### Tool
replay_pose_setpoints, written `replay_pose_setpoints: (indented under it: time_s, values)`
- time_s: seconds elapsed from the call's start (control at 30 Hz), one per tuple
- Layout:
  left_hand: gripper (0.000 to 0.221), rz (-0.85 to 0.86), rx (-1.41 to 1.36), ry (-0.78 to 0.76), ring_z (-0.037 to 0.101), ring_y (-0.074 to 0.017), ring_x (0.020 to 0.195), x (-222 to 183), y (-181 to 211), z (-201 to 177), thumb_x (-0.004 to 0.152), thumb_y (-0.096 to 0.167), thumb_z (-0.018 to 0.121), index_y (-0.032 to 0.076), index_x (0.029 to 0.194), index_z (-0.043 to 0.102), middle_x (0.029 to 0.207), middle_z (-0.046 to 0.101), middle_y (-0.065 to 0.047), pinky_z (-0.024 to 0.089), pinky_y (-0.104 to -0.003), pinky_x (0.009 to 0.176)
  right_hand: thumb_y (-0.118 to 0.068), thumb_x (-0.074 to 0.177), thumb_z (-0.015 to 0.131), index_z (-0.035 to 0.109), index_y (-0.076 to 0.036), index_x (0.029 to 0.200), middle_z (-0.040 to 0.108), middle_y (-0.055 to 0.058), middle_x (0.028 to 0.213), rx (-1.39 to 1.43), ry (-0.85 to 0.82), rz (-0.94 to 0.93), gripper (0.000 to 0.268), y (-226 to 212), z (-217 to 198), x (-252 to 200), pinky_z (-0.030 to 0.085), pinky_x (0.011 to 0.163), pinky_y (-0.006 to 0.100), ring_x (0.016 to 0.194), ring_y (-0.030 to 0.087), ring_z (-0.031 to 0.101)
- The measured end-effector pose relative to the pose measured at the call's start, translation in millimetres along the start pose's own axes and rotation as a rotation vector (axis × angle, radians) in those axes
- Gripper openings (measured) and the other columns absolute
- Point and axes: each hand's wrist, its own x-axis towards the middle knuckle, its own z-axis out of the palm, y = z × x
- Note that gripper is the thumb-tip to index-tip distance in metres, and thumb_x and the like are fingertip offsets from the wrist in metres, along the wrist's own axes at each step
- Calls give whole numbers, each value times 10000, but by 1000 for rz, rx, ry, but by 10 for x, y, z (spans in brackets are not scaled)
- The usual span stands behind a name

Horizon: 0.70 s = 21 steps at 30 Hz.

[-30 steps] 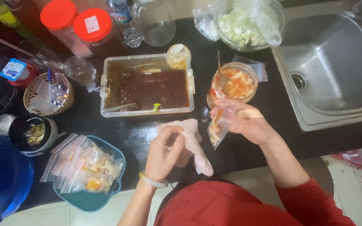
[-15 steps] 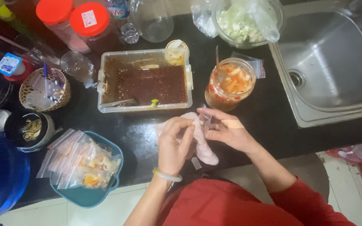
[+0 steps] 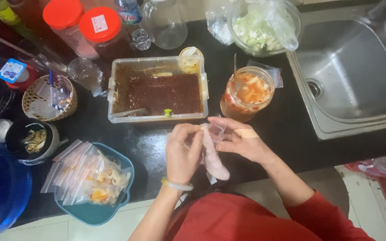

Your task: Portioning pickled vegetables and sauce into small plastic bags using a spoon for individual servings.

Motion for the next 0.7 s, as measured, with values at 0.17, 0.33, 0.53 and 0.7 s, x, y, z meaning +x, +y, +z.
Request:
replay_pose_setpoints:
  time_s: [0.17,0.33,0.53,0.7]
  values:
    - [101,133,-4,-86,737,-278,901,-64,98,39,924,67,748,94,1010,794,969,740,-71,590,-382,778,-16,756,883,617,-13,1427,649,183,1410,29,70,-13,722,224,-211,53,603,994,380,1202,236,650]
    - [102,178,31,-237,752,-288,890,-70,-120,16,916,120,769,125,1017,789,963,742,-63,613,-378,767,17,766,855,593,-3,1449,644,190,1419,57,110,-5,732,217,-319,92,574,1053,430,1250,264,637]
    - [290,82,14,-287,740,-343,883,245,46,-230,903,155,767,73,1180,733,1069,716,-158,604,-451,771,73,745,827,530,-20,1512,644,167,1431,122,22,30,828,-129,-296,99,569,1047,453,1275,263,632]
    - [237,16,-329,-497,684,-200,1042,532,238,-239,913,237,794,62,1071,765,1175,724,-110,579,-368,879,-134,810,819,333,110,1573,647,318,1362,369,-337,-92,937,-500,-109,219,510,1105,522,1287,374,627]
